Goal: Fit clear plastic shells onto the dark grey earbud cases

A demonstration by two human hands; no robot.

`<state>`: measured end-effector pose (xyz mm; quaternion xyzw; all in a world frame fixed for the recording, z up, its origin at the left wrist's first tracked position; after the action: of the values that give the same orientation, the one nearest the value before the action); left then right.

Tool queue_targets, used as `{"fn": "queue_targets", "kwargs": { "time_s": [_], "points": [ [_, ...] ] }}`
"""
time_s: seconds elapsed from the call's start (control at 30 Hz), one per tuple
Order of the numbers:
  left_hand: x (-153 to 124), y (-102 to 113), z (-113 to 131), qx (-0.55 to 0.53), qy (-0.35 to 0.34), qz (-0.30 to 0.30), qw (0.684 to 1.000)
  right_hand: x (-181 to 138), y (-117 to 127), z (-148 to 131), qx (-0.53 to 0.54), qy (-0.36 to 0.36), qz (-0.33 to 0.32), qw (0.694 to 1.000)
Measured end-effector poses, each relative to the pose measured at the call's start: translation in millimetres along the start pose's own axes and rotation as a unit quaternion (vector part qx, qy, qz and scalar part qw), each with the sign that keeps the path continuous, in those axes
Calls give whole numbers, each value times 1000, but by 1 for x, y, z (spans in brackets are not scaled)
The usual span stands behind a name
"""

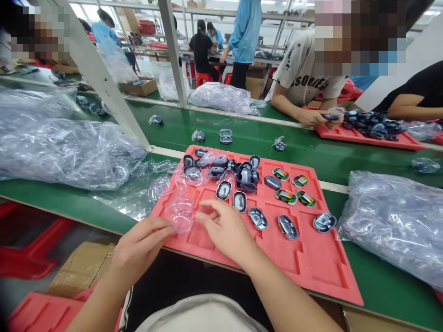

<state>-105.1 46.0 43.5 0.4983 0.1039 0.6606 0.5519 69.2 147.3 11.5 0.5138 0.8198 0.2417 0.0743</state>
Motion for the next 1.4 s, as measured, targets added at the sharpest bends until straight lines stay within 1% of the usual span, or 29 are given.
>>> {"fn": "queue_targets", "kwargs": {
  "time_s": [0.03, 0.1, 0.17, 0.2, 0.23, 0.3, 0.37, 0.47, 0.57, 0.67, 0.77, 0.83, 0.87, 0.93, 1.03, 1.07, 1.13, 1.23, 1.33, 1.4],
  "points": [
    [0, 0, 5, -14, -21, -4, 1000, 0, -10, 4, 74, -27, -12, 997],
    [1, -3, 14, -36, -53, -13, 998, -1, -24, 7, 209, -51, -28, 976],
    [4, -9, 19, -47, -66, -10, 997, -3, -24, 6, 294, -49, -16, 954],
    [7, -12, 20, -51, -64, 1, 997, -6, -20, 8, 308, -46, 2, 950],
    [10, -14, 21, -54, -56, 18, 997, -8, -13, 10, 302, -46, 26, 952],
    [17, -21, 22, -59, -38, 44, 997, -14, 1, 17, 251, -49, 75, 964],
    [23, -32, 28, -62, -36, 45, 996, -20, 14, 23, 193, -51, 114, 973],
    [28, -47, 38, -61, -57, 10, 996, -26, 29, 28, 148, -35, 161, 975],
    [32, -53, 38, -53, -39, -5, 998, -30, 43, 30, 112, -18, 193, 975],
    [31, -58, 36, -45, -22, -19, 999, -33, 57, 32, 72, -7, 202, 977],
    [26, -73, 36, -16, -20, -60, 998, -37, 80, 37, 33, 6, 232, 972],
    [25, -79, 37, 2, -12, -68, 998, -42, 98, 41, 16, 6, 266, 964],
    [27, -79, 38, 3, -1, -58, 998, -45, 106, 41, 9, 8, 280, 960],
    [34, -75, 39, -25, 47, -23, 998, -49, 115, 33, -15, 23, 290, 957],
    [49, -72, 39, -116, 143, 24, 983, -53, 115, 8, -75, 73, 289, 952],
    [54, -72, 43, -139, 154, 36, 978, -54, 113, 2, -84, 84, 289, 950],
    [62, -73, 55, -143, 140, 47, 979, -56, 110, 2, -55, 78, 291, 952],
    [68, -72, 71, -106, 81, 63, 989, -56, 106, 23, 61, 20, 283, 957],
    [64, -72, 86, -85, 2, 68, 994, -57, 104, 40, 175, -9, 267, 948],
    [60, -73, 93, -86, -43, 61, 993, -58, 105, 45, 223, -18, 266, 938]
  ]
}}
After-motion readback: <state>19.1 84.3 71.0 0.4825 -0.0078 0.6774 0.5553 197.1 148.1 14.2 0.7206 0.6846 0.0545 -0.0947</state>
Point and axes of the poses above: each hand's wrist, its own x-axis towards the middle knuckle, its own y-axis out of the back of the hand, z = x × y, the point moved 10 cm from there along x, towards the middle knuckle, and after that the axes turned 12 degrees about y, right-handed, at the moved point
